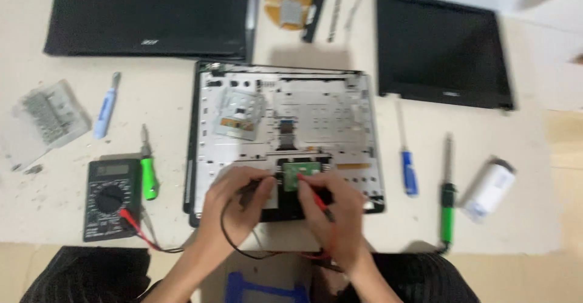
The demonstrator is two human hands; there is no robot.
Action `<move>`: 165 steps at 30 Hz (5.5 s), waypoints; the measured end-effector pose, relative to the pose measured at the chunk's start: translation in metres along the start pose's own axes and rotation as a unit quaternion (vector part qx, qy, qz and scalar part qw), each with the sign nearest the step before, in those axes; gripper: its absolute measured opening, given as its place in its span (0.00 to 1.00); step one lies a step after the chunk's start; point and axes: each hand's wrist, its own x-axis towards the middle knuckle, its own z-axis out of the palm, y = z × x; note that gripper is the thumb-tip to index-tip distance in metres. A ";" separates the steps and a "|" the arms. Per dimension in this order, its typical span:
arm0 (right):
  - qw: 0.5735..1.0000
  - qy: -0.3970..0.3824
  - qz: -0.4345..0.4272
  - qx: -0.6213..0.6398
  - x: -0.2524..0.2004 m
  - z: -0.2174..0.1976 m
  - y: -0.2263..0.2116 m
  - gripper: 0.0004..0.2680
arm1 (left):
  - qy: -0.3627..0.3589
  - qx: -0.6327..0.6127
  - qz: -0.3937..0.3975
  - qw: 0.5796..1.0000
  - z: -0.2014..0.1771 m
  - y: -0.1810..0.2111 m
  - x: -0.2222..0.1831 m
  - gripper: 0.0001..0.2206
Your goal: Diagnosing a laptop motherboard using a digital multimeter to test circuit points
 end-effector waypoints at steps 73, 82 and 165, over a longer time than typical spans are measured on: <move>0.999 -0.031 -0.009 0.035 -0.011 0.009 -0.007 0.02 | 0.003 0.012 -0.029 1.000 0.004 -0.004 -0.011 0.04; 0.999 -0.022 0.002 0.038 -0.009 0.009 -0.004 0.02 | 0.001 0.006 -0.020 1.000 0.006 -0.003 -0.009 0.04; 0.997 -0.044 -0.036 0.047 -0.004 0.004 0.001 0.02 | 0.015 -0.021 -0.063 0.998 -0.004 0.020 -0.005 0.04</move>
